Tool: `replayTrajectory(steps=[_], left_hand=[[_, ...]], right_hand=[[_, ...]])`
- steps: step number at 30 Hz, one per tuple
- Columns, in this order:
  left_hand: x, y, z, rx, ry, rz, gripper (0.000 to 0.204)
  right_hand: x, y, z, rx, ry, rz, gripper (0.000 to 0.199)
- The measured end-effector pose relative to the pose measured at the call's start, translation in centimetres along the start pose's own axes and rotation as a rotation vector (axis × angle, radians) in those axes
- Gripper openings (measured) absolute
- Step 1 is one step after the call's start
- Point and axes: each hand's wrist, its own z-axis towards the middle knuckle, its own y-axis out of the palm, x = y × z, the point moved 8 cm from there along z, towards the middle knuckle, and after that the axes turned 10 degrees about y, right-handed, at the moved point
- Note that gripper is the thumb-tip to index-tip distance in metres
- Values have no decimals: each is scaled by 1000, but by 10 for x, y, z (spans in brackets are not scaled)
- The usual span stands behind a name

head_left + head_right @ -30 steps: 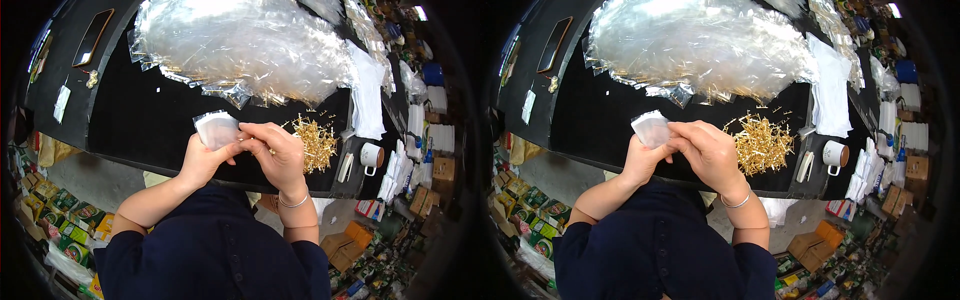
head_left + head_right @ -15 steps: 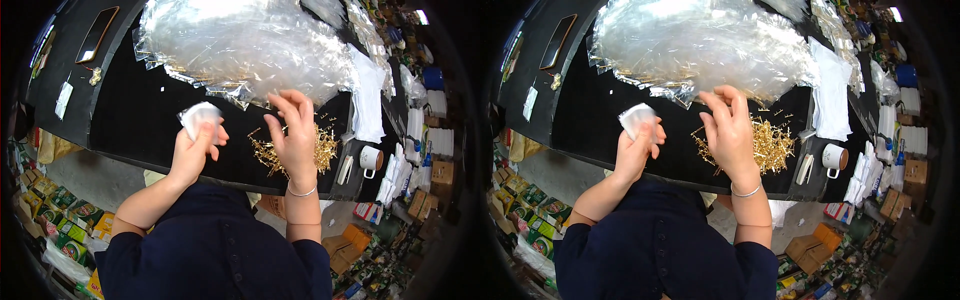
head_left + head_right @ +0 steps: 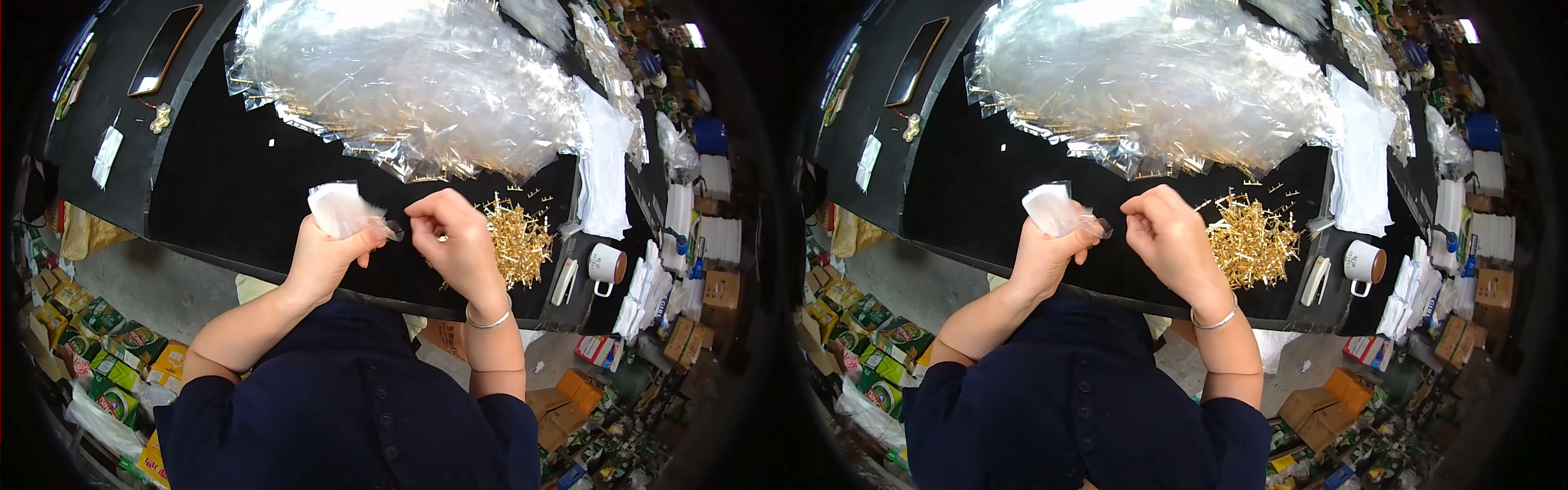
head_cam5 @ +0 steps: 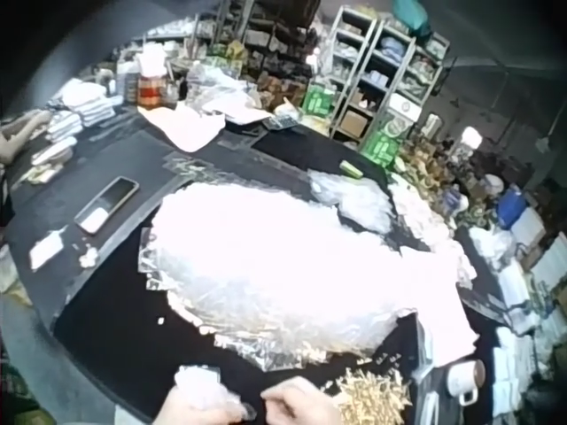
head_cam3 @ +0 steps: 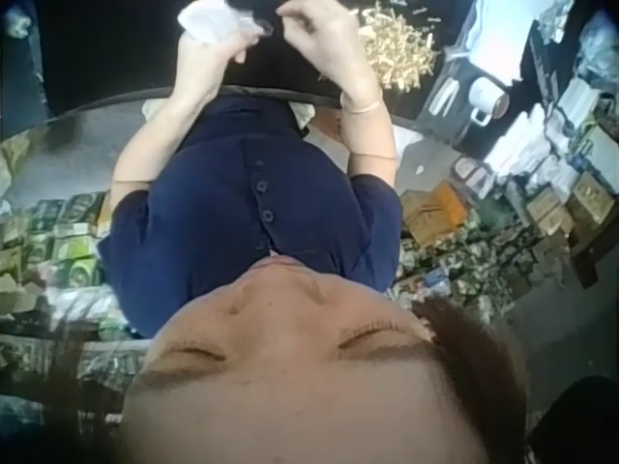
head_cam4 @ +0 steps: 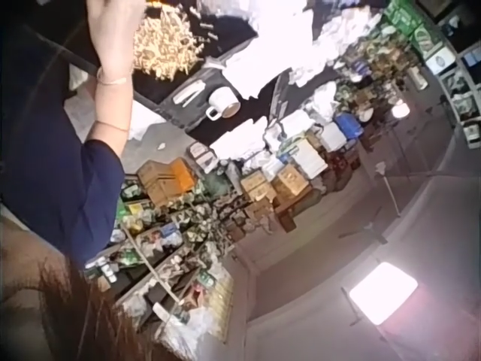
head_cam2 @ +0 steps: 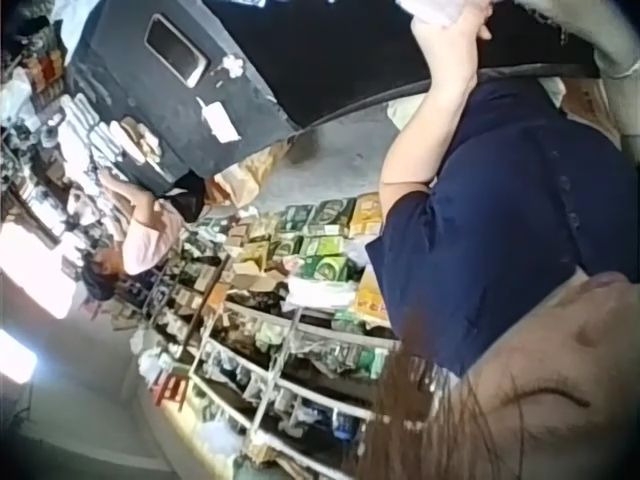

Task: The recorder is packaging small gold-colored accessories into small clear plastic bags at a workstation.

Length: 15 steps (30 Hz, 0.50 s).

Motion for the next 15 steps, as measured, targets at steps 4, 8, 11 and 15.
replayTrajectory(steps=[4,8,11,15], left_hand=[[-2,2,0,26,-26,-27,18],[-5,6,-1,29,-31,-90,21],[-6,8,-2,16,-28,-149,24],[-5,10,-4,-8,-12,-160,27]], right_hand=[[-24,-23,-2,149,-17,393,14],[-36,-22,-4,181,-82,363,12],[-38,-17,-4,133,-109,290,13],[-37,-10,-7,64,-146,248,15]])
